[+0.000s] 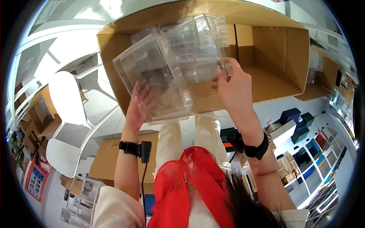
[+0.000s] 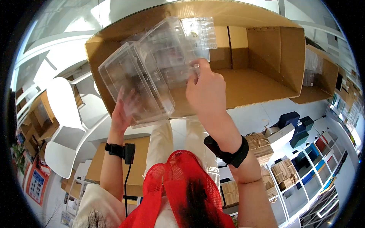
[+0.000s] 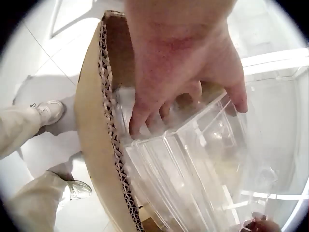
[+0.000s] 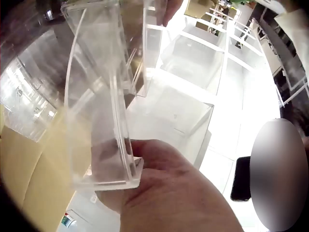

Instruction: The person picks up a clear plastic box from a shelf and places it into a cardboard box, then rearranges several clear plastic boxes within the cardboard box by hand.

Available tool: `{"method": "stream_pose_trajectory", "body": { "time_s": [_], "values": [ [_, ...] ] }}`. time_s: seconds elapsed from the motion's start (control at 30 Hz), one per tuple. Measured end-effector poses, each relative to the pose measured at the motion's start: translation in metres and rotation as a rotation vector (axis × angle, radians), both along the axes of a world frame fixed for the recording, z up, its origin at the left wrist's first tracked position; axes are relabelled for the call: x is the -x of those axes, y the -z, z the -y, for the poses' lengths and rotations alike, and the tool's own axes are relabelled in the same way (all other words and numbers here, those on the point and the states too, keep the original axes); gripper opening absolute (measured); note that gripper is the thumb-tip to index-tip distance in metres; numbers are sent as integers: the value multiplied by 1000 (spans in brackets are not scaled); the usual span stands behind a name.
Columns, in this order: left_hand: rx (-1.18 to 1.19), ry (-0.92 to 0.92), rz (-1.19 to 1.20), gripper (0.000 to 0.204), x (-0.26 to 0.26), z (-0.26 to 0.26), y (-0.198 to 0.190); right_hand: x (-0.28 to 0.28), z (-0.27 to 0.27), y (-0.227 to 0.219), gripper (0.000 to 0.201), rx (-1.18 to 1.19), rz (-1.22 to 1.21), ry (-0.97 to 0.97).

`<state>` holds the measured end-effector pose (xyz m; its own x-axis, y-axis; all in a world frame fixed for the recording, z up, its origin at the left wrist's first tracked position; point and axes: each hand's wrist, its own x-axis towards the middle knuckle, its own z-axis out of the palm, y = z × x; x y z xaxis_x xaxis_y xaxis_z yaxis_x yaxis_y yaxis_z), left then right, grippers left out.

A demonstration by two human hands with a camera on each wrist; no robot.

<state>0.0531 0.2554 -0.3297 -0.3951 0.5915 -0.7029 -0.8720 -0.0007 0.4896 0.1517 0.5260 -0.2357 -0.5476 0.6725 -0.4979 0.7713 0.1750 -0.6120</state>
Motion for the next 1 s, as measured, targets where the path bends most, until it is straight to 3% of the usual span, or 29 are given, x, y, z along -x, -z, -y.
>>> {"method": "stream_pose_trajectory", "body": {
  "time_s": [0.23, 0.37, 0.43, 0.53, 0.83, 1.0],
  "values": [
    [43, 76, -110, 77, -1, -10, -1, 3, 4, -5, 26, -91, -136, -50],
    [38, 48, -108, 76, -2, -8, 1, 5, -14, -12, 26, 273, -133, -69],
    [12, 16, -47, 90, 0, -9, -1, 3, -26, -6, 29, 485, -177, -39],
    [-15, -4, 12, 98, 0, -9, -2, 6, -37, -7, 34, 801, -241, 146],
    [30, 20, -38, 96, -4, -9, -5, -1, -33, -3, 42, 864, -302, 29],
    [26, 64, -47, 92, -3, -6, -9, -15, -38, 21, 41, 1157, -375, 135]
  ]
}}
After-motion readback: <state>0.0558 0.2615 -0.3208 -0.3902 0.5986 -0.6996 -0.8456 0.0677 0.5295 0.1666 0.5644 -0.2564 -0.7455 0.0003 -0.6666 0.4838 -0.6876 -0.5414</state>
